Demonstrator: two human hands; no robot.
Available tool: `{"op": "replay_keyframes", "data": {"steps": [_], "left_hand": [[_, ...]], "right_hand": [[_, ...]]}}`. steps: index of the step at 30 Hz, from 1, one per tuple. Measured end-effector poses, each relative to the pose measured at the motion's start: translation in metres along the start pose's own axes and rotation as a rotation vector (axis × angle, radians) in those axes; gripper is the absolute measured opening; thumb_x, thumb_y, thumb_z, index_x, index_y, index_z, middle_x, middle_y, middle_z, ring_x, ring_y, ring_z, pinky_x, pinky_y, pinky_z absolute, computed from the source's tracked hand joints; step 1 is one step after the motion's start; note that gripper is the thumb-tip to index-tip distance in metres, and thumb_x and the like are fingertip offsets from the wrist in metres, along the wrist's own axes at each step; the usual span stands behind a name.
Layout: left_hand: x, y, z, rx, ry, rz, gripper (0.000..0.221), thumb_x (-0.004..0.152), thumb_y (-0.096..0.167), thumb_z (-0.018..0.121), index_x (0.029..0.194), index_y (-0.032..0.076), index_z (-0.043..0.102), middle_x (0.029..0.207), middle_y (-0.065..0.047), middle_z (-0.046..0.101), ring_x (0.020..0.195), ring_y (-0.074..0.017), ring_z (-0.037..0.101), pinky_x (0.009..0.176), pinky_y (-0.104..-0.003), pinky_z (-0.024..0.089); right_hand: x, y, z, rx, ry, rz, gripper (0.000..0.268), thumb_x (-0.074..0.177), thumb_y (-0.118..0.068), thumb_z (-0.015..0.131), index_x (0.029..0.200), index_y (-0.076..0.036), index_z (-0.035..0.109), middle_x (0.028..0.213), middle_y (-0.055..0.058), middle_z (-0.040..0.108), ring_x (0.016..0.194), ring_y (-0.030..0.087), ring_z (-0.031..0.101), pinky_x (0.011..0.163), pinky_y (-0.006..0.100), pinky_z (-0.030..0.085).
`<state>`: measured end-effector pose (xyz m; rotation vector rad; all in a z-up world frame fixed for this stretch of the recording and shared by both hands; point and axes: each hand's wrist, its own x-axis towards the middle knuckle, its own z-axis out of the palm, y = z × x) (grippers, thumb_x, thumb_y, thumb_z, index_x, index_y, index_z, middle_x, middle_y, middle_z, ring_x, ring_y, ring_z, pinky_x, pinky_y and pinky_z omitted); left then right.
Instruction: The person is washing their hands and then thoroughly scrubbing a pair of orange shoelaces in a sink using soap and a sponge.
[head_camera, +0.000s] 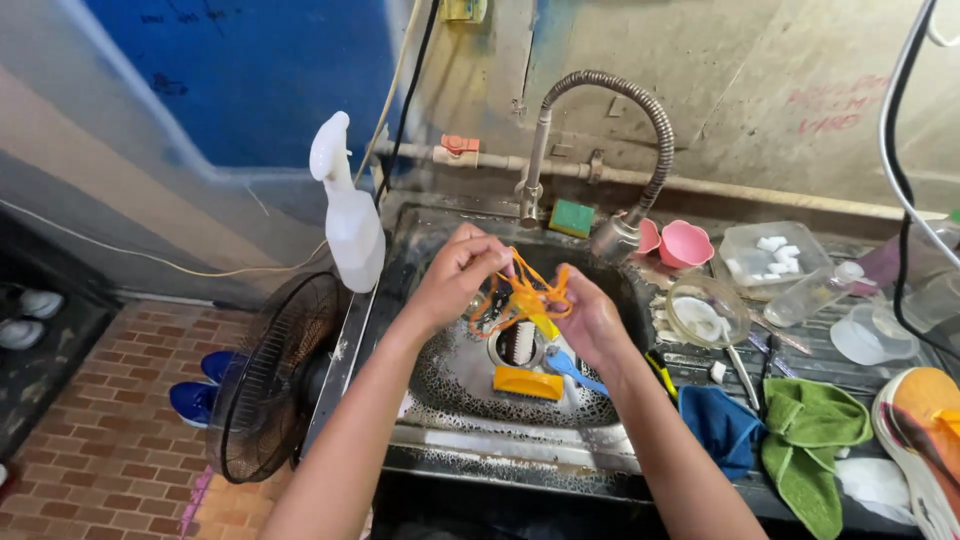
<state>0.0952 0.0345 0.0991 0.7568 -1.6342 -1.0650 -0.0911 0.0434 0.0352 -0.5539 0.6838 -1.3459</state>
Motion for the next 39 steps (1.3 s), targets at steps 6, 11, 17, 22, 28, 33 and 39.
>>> {"op": "replay_keyframes", "data": {"steps": [6,11,17,22,28,33,39], "left_hand": [[-0.003,0.041,-0.01,0.363,0.016,-0.235,0.017,0.08,0.025,0.05,0.074,0.013,0.061,0.079,-0.013,0.047,0.085,-0.0316,0.053,0.078,-0.038,0.04],[-0.02,0.068,-0.01,0.504,-0.136,-0.416,0.024,0.081,0.031,0.041,0.072,0.015,0.056,0.066,-0.007,0.063,0.079,-0.0305,0.059,0.071,-0.038,0.043],[-0.037,0.043,0.012,0.568,-0.188,-0.392,0.02,0.079,0.031,0.042,0.079,0.021,0.059,0.061,-0.002,0.064,0.079,-0.0275,0.061,0.073,-0.038,0.045],[-0.05,0.042,0.016,0.647,-0.324,-0.382,0.023,0.078,0.035,0.048,0.09,0.02,0.061,0.071,-0.003,0.066,0.081,-0.0274,0.061,0.075,-0.038,0.045],[-0.032,0.034,0.017,0.975,-0.46,-0.357,0.045,0.075,0.04,0.049,0.116,0.024,0.049,0.098,-0.012,0.06,0.092,-0.0327,0.057,0.08,-0.043,0.044],[-0.018,0.111,0.023,-0.163,-0.373,0.015,0.057,0.077,0.002,0.038,0.131,0.001,0.021,0.128,-0.03,0.032,0.118,-0.0469,0.028,0.096,-0.054,0.026],[0.001,0.114,0.025,-0.151,-0.264,-0.067,0.017,0.077,0.021,0.056,0.084,0.005,0.057,0.069,-0.003,0.055,0.063,-0.009,0.051,0.053,-0.023,0.052]], "right_hand": [[-0.057,-0.023,0.035,-0.81,-0.044,-0.501,0.018,0.088,-0.015,0.045,0.093,-0.002,0.057,0.054,0.005,0.048,0.06,0.011,0.045,0.069,0.024,0.039],[-0.076,-0.069,0.068,-0.963,-0.048,-0.88,0.017,0.09,-0.015,0.045,0.089,0.0,0.053,0.062,0.011,0.057,0.055,0.015,0.054,0.066,0.025,0.042],[-0.068,-0.116,0.102,-1.141,-0.054,-0.873,0.019,0.092,-0.021,0.046,0.093,-0.004,0.056,0.051,0.004,0.05,0.043,0.006,0.039,0.044,0.016,0.035],[-0.059,-0.133,0.111,-1.122,-0.231,-0.724,0.019,0.091,-0.02,0.044,0.092,-0.003,0.053,0.05,0.004,0.045,0.036,0.009,0.043,0.038,0.018,0.037],[-0.087,-0.14,0.137,-1.451,-0.354,-0.693,0.014,0.087,-0.017,0.05,0.086,-0.005,0.056,0.049,0.005,0.047,0.044,0.012,0.038,0.049,0.023,0.038],[-0.1,-0.137,0.155,-1.665,-0.368,-0.753,0.015,0.082,-0.018,0.056,0.093,-0.009,0.053,0.057,0.008,0.053,0.053,0.023,0.048,0.06,0.034,0.043],[-0.088,-0.146,0.135,-1.771,-0.295,-0.658,0.02,0.08,-0.023,0.057,0.094,-0.013,0.048,0.046,0.002,0.043,0.047,0.02,0.043,0.055,0.031,0.04]]}}
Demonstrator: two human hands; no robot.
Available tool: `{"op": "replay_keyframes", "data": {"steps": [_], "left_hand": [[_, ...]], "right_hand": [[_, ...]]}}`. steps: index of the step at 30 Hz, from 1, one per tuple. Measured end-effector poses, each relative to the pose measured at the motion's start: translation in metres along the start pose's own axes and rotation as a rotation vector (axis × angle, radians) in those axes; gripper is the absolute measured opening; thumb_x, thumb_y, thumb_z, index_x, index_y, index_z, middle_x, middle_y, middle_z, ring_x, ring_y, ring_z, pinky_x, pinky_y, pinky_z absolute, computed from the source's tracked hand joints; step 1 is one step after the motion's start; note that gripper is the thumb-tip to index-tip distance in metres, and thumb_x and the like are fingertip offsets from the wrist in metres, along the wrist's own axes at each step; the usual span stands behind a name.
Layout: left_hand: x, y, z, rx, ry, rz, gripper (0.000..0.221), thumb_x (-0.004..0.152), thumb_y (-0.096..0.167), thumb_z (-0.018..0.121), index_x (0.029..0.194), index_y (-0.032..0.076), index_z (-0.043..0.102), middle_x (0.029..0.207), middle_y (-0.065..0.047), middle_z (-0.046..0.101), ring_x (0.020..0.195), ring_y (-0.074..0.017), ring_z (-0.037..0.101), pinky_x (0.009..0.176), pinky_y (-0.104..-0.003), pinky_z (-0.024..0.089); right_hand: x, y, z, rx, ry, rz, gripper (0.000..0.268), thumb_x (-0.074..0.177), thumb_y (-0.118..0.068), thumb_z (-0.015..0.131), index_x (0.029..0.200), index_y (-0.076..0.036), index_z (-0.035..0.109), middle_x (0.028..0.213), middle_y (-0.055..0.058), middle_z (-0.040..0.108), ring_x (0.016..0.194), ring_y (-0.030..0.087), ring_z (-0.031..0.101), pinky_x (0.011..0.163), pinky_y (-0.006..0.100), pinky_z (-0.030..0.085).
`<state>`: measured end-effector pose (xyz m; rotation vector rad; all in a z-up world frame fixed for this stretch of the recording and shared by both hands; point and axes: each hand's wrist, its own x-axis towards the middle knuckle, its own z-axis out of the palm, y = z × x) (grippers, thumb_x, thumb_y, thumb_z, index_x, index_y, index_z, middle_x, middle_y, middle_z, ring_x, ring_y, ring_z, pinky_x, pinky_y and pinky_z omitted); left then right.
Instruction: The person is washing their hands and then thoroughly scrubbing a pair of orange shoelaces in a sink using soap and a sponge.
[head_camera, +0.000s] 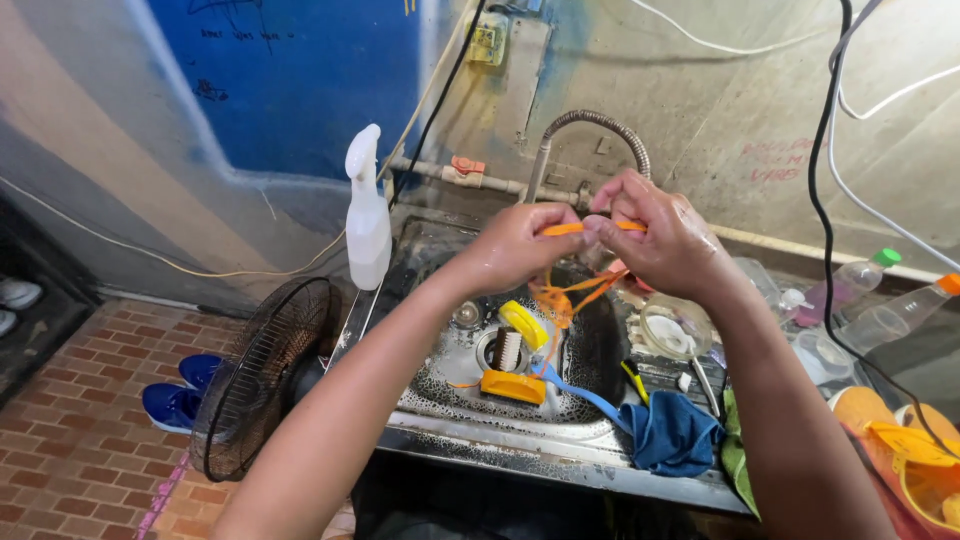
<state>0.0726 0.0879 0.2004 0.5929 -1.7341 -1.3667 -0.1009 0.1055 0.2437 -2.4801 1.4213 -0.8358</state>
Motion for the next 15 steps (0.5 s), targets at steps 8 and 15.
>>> {"op": "replay_keyframes", "data": {"steps": [8,15], "left_hand": [[-0.023,0.006,-0.023,0.452,0.288,0.061,0.006,0.075,0.021,0.059,0.071,0.017,0.06,0.042,0.006,0.036,0.046,-0.0061,0.035,0.047,-0.019,0.035],[-0.02,-0.002,-0.025,0.109,0.11,0.096,0.014,0.086,0.017,0.044,0.073,0.016,0.05,0.066,0.006,0.046,0.054,-0.0037,0.034,0.048,-0.016,0.028]], "right_hand": [[-0.019,0.033,-0.006,0.08,-0.047,0.056,0.012,0.082,-0.017,0.055,0.077,-0.006,0.059,0.063,0.015,0.055,0.06,0.025,0.051,0.065,0.035,0.041],[-0.018,0.031,0.005,0.172,0.127,-0.069,0.018,0.094,-0.01,0.046,0.083,0.0,0.056,0.073,0.007,0.054,0.063,0.012,0.05,0.054,0.02,0.04]]}}
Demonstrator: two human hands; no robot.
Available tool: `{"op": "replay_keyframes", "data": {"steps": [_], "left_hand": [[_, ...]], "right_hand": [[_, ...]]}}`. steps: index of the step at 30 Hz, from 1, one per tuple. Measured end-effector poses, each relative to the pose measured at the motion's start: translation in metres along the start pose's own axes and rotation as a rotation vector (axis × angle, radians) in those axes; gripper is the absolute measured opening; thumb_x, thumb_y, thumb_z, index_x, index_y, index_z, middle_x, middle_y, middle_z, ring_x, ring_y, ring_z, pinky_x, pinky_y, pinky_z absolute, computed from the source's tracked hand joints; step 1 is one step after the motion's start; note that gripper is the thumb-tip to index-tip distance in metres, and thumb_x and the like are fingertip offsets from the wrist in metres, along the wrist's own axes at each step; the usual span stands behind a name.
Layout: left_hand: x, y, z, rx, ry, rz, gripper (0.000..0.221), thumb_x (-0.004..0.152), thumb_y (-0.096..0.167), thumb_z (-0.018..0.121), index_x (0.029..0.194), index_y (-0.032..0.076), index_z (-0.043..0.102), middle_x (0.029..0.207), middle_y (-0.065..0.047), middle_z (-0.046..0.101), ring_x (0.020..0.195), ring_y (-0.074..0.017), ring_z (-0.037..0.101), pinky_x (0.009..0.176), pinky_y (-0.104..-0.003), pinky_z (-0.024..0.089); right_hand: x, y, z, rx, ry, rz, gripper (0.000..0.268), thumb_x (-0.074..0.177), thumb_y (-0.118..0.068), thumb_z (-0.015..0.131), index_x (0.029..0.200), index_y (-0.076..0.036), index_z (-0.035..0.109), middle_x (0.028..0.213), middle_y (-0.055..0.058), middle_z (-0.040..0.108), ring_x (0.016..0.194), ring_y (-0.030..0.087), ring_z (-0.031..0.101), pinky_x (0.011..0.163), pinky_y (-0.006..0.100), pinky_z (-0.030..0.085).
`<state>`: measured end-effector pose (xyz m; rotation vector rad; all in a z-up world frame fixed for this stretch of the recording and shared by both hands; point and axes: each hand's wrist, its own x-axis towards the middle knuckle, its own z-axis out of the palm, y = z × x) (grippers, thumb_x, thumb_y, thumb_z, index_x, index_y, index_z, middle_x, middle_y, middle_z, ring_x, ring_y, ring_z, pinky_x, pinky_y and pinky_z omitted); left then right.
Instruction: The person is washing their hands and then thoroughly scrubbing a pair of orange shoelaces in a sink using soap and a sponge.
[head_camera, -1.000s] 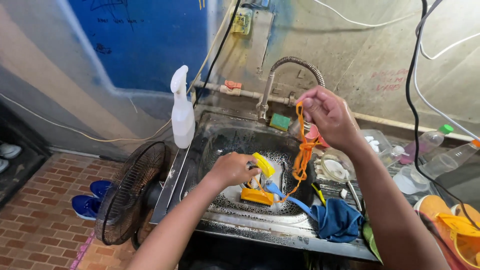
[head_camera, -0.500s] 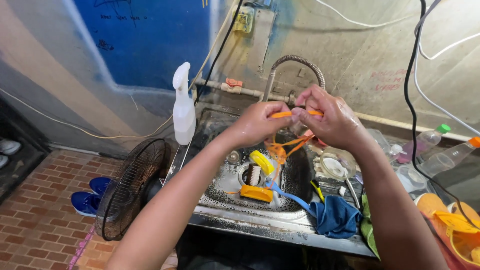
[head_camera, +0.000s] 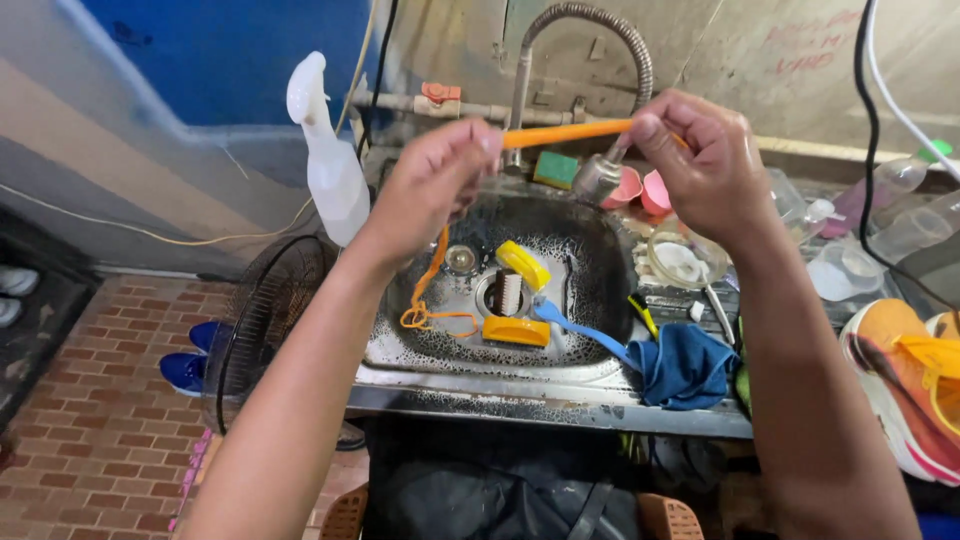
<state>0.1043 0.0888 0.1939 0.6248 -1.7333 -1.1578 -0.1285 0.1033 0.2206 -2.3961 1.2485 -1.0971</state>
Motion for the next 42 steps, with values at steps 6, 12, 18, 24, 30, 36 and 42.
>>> {"op": "replay_keyframes", "data": {"steps": [6,12,18,24,30,36,42], "left_hand": [[0.025,0.027,0.006,-0.367,-0.029,0.079,0.022,0.085,0.032,0.038,0.072,0.014,0.041,0.056,0.009,0.033,0.045,-0.0016,0.026,0.038,-0.015,0.022],[0.059,0.026,0.026,-0.369,0.063,0.121,0.021,0.083,0.028,0.036,0.071,0.013,0.044,0.058,0.005,0.044,0.044,-0.0039,0.033,0.04,-0.017,0.026],[0.075,0.026,0.048,-0.326,0.106,0.153,0.031,0.08,0.03,0.033,0.063,0.01,0.049,0.049,0.002,0.04,0.043,-0.0046,0.034,0.039,-0.019,0.026],[0.09,0.022,0.052,0.076,0.205,0.219,0.021,0.065,0.016,0.03,0.045,0.014,0.039,0.042,0.002,0.04,0.041,-0.0078,0.034,0.046,-0.025,0.028],[0.099,0.011,0.054,0.073,0.242,0.224,0.019,0.067,0.018,0.032,0.053,0.014,0.045,0.049,0.002,0.045,0.048,-0.0084,0.041,0.051,-0.026,0.032],[0.097,-0.001,0.059,-0.087,0.252,0.248,0.02,0.071,0.026,0.039,0.065,0.012,0.052,0.061,-0.001,0.054,0.061,-0.0108,0.049,0.063,-0.027,0.038],[0.096,-0.011,0.068,-0.278,0.234,0.322,0.028,0.075,0.035,0.047,0.076,0.009,0.059,0.073,-0.005,0.063,0.074,-0.0137,0.058,0.074,-0.029,0.043]], "right_hand": [[-0.022,0.025,0.053,0.289,0.253,0.189,0.027,0.094,-0.028,0.041,0.082,-0.005,0.05,0.075,0.005,0.047,0.052,0.009,0.052,0.038,0.015,0.04],[-0.046,0.043,0.109,0.575,0.289,0.373,0.026,0.093,-0.028,0.037,0.077,-0.012,0.049,0.047,-0.008,0.033,0.036,0.002,0.025,0.03,0.014,0.019],[-0.056,0.051,0.139,0.929,0.379,0.496,0.029,0.086,-0.037,0.043,0.075,-0.011,0.048,0.048,-0.008,0.027,0.041,0.001,0.021,0.036,0.015,0.016],[-0.06,0.053,0.146,0.865,0.387,0.472,0.028,0.088,-0.031,0.042,0.074,-0.008,0.048,0.054,-0.003,0.032,0.049,0.004,0.029,0.044,0.017,0.029],[-0.055,0.063,0.162,0.891,0.469,0.513,0.028,0.09,-0.029,0.043,0.078,-0.006,0.052,0.071,0.005,0.052,0.068,0.011,0.052,0.062,0.022,0.048],[-0.061,0.053,0.171,0.862,0.364,0.513,0.029,0.092,-0.028,0.039,0.079,-0.005,0.05,0.082,0.008,0.056,0.077,0.013,0.054,0.072,0.028,0.048],[-0.046,0.022,0.139,0.743,0.214,0.371,0.035,0.092,-0.028,0.035,0.108,0.002,0.044,0.102,0.018,0.048,0.103,0.027,0.045,0.092,0.044,0.034]]}}
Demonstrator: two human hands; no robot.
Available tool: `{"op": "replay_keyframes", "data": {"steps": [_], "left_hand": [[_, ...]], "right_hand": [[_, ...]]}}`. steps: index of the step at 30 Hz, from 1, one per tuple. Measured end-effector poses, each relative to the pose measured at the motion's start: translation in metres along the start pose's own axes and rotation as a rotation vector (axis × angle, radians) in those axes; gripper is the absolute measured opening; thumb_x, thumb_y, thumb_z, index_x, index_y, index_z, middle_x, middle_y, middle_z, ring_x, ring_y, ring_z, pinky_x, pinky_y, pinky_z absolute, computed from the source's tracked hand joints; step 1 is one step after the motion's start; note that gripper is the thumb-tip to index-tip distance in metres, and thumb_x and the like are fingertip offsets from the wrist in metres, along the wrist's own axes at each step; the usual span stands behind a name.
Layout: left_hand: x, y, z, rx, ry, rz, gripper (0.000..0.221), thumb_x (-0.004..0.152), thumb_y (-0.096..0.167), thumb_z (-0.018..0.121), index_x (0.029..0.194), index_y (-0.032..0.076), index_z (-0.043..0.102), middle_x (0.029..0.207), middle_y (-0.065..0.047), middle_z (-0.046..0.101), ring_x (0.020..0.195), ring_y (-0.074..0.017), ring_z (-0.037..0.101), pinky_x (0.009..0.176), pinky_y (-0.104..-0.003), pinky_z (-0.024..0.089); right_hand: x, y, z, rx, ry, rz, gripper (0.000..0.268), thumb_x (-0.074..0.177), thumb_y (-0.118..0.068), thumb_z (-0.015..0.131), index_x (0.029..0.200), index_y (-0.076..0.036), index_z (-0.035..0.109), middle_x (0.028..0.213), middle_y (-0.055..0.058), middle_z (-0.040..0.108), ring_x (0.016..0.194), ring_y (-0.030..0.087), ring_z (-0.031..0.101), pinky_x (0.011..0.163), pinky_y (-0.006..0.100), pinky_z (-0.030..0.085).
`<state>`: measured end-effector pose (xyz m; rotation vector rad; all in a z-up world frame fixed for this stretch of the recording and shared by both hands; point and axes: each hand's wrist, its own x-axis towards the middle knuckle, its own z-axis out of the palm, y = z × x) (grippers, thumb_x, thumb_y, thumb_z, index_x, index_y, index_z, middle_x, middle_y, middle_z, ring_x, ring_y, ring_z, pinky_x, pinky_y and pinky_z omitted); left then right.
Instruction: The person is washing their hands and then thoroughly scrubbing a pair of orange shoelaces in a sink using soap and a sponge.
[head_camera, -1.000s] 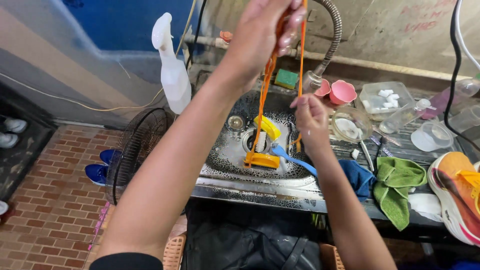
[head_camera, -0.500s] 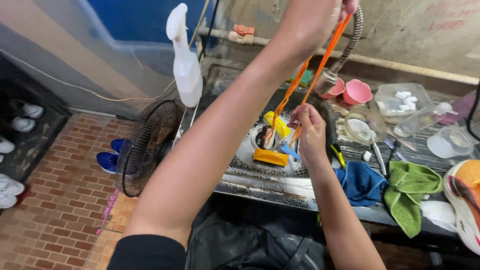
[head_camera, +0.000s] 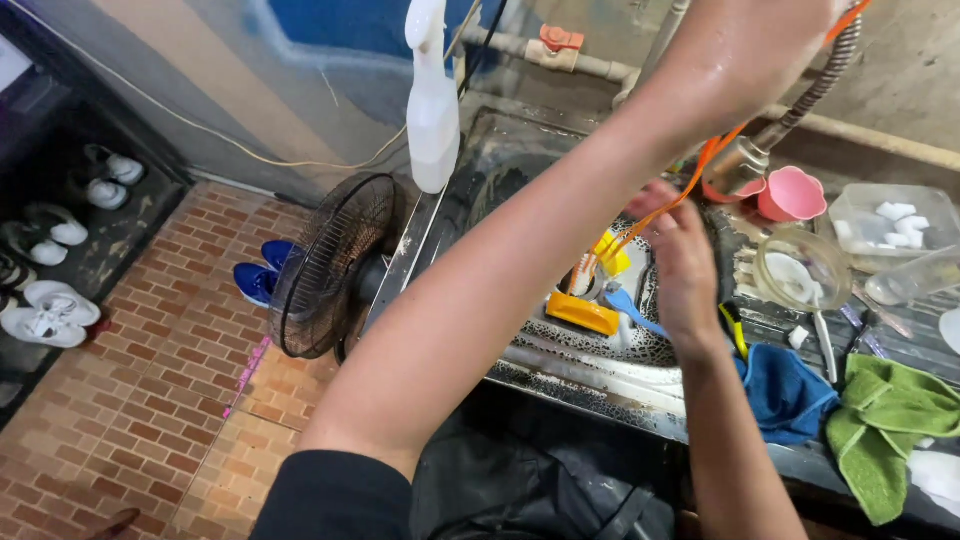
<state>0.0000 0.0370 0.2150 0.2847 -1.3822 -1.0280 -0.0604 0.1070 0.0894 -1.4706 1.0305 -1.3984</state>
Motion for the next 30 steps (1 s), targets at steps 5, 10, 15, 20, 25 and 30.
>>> {"op": "replay_keyframes", "data": {"steps": [5,10,15,20,25,30], "left_hand": [[-0.007,-0.003,-0.003,-0.187,-0.037,0.052,0.039,0.079,0.042,0.054,0.087,0.007,0.066,0.084,-0.01,0.071,0.087,-0.0172,0.066,0.086,-0.031,0.048],[-0.018,0.004,-0.013,-0.08,-0.137,0.009,0.038,0.085,0.041,0.049,0.101,0.011,0.067,0.097,-0.001,0.07,0.088,-0.0086,0.056,0.074,-0.025,0.045],[-0.015,0.006,-0.021,0.574,0.003,0.051,0.035,0.083,0.047,0.036,0.094,0.035,0.067,0.061,0.006,0.05,0.059,-0.0061,0.037,0.055,-0.022,0.027],[-0.02,0.021,-0.028,0.302,-0.064,-0.097,0.035,0.078,0.04,0.044,0.097,0.015,0.061,0.092,-0.002,0.067,0.063,-0.0103,0.063,0.041,-0.016,0.046],[-0.028,0.002,-0.017,0.086,0.078,-0.045,0.023,0.083,0.025,0.051,0.091,0.007,0.064,0.091,-0.003,0.066,0.078,-0.0067,0.055,0.066,-0.019,0.046],[-0.014,-0.002,-0.012,-0.224,0.312,0.005,0.016,0.087,0.014,0.047,0.082,0.01,0.062,0.072,-0.01,0.065,0.072,-0.0164,0.064,0.071,-0.022,0.05]], "right_hand": [[0.022,-0.058,-0.019,-0.384,0.078,-0.125,0.017,0.074,-0.014,0.036,0.088,-0.005,0.04,0.082,0.005,0.043,0.076,0.014,0.039,0.068,0.026,0.033],[0.051,-0.098,-0.022,-0.35,0.089,0.069,0.022,0.072,-0.019,0.036,0.094,-0.013,0.04,0.079,0.002,0.043,0.066,0.013,0.045,0.049,0.026,0.035],[0.065,-0.097,-0.03,0.18,-0.085,-0.06,0.012,0.079,-0.016,0.042,0.09,-0.013,0.046,0.077,-0.003,0.046,0.064,0.004,0.042,0.056,0.016,0.03],[0.07,-0.082,-0.026,0.328,-0.166,-0.088,0.029,0.087,-0.036,0.044,0.084,-0.007,0.045,0.066,0.003,0.047,0.055,0.007,0.045,0.05,0.013,0.038],[0.063,-0.067,-0.014,-0.228,0.093,-0.292,0.03,0.091,-0.036,0.033,0.086,-0.009,0.043,0.055,0.003,0.042,0.046,0.011,0.042,0.043,0.021,0.034],[0.045,-0.039,-0.001,-0.585,0.145,-0.461,0.037,0.094,-0.026,0.02,0.07,-0.007,0.039,0.065,0.007,0.039,0.059,0.019,0.038,0.055,0.033,0.03]]}}
